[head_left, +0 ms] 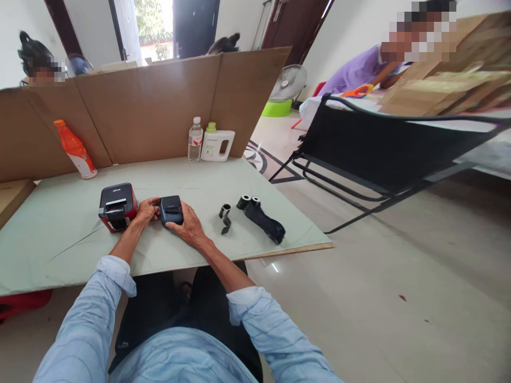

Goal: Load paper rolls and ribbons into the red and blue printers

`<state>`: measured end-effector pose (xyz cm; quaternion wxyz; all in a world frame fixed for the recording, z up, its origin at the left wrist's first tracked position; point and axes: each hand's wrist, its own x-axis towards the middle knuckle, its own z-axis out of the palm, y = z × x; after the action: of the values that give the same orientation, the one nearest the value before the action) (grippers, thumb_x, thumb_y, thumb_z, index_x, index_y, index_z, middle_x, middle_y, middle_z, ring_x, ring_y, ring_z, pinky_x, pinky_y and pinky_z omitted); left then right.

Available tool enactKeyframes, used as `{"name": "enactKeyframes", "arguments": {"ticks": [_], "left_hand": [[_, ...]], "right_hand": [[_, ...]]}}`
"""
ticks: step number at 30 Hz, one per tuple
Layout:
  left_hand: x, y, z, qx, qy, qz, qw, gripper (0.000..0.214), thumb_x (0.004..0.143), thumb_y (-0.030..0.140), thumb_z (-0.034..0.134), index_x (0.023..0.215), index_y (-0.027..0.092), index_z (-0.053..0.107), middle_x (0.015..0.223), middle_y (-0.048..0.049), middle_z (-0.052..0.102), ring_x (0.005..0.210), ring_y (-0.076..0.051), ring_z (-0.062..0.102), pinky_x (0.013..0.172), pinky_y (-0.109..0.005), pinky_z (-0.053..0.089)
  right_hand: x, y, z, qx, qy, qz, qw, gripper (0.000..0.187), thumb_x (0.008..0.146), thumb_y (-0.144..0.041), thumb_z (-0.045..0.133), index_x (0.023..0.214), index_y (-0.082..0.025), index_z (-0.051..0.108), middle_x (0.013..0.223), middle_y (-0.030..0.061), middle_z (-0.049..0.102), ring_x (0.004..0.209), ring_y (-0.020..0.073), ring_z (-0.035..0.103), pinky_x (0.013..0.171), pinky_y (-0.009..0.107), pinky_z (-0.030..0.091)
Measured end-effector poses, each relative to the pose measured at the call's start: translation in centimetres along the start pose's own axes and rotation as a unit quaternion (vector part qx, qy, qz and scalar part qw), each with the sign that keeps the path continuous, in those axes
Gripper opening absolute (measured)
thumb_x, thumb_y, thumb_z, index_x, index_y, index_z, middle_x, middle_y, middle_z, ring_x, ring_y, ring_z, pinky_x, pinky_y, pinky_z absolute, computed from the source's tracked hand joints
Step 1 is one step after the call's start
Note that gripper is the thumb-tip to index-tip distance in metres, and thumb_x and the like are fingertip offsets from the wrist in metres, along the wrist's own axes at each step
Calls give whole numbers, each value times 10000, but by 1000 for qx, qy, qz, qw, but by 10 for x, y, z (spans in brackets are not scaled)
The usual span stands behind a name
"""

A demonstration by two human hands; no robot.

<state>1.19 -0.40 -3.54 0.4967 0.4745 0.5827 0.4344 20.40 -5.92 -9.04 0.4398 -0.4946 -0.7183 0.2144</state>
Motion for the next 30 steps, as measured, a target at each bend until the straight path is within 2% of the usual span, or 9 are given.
{"name": "enactKeyframes", "arguments": {"ticks": [4, 7, 11, 15, 19, 24, 27, 30], "left_hand": [[3, -1, 3, -11, 6, -6, 1000, 683, 691, -28, 589, 1348, 134, 681, 1135, -105, 797, 511, -58, 569, 401, -158, 386], [3, 1, 5, 1, 12, -13, 1000, 708, 683, -20, 615, 1368, 147, 673, 1245, -128, 779, 518, -55, 568, 394, -152, 375], [-3, 7, 7, 13, 11, -12, 1000, 702, 680, -6, 636, 1365, 145, 678, 1296, -142, 762, 527, -57, 581, 395, -156, 365], [-9, 10, 5, 12, 1, -2, 1000, 683, 666, -4, 639, 1334, 131, 693, 1296, -149, 758, 534, -60, 591, 399, -166, 367], [-3, 7, 5, -2, -7, -10, 1000, 719, 635, -3, 640, 1338, 140, 690, 1304, -145, 755, 533, -70, 595, 397, -179, 362], [3, 5, 7, 8, 3, -19, 1000, 722, 638, 17, 685, 1342, 179, 704, 1293, -138, 765, 543, -69, 588, 408, -160, 337], [-5, 5, 6, -1, 2, 8, 1000, 726, 653, 33, 711, 1363, 185, 703, 1387, -146, 719, 590, -76, 614, 437, -164, 383], [-13, 3, 3, -15, -12, 39, 999, 676, 672, 59, 730, 1338, 175, 724, 1411, -133, 706, 639, -87, 634, 477, -175, 442]], "right_hand": [[-1, 1, -3, -5, -3, 7, 1000, 1006, 837, -552, 782, 1641, -158, 324, 1585, 224, 497, 1470, 385, 480, 1235, 575, 404], [-2, 2, -3, -3, 0, 7, 1000, 1010, 832, -560, 786, 1640, -160, 329, 1590, 224, 492, 1474, 390, 470, 1234, 581, 400], [-1, 2, -2, 2, 3, 12, 1000, 999, 831, -576, 778, 1641, -200, 331, 1587, 209, 499, 1469, 405, 472, 1213, 623, 403], [0, -1, -3, 5, 6, 16, 1000, 1002, 815, -559, 792, 1627, -176, 348, 1566, 214, 519, 1446, 396, 495, 1216, 602, 406], [-1, -1, -7, 14, 0, 15, 1000, 979, 816, -532, 797, 1615, -164, 368, 1559, 212, 522, 1446, 382, 491, 1221, 565, 408], [-2, 0, -5, 16, 5, 30, 999, 1045, 812, -536, 794, 1662, -202, 284, 1597, 203, 485, 1489, 403, 439, 1228, 603, 378], [-2, -3, -4, 17, 9, 48, 999, 1102, 794, -536, 807, 1674, -180, 248, 1598, 222, 482, 1479, 415, 456, 1223, 611, 382], [-1, -8, -6, 18, 6, 41, 999, 1030, 794, -516, 815, 1638, -179, 331, 1567, 210, 522, 1464, 400, 481, 1227, 586, 393]]}}
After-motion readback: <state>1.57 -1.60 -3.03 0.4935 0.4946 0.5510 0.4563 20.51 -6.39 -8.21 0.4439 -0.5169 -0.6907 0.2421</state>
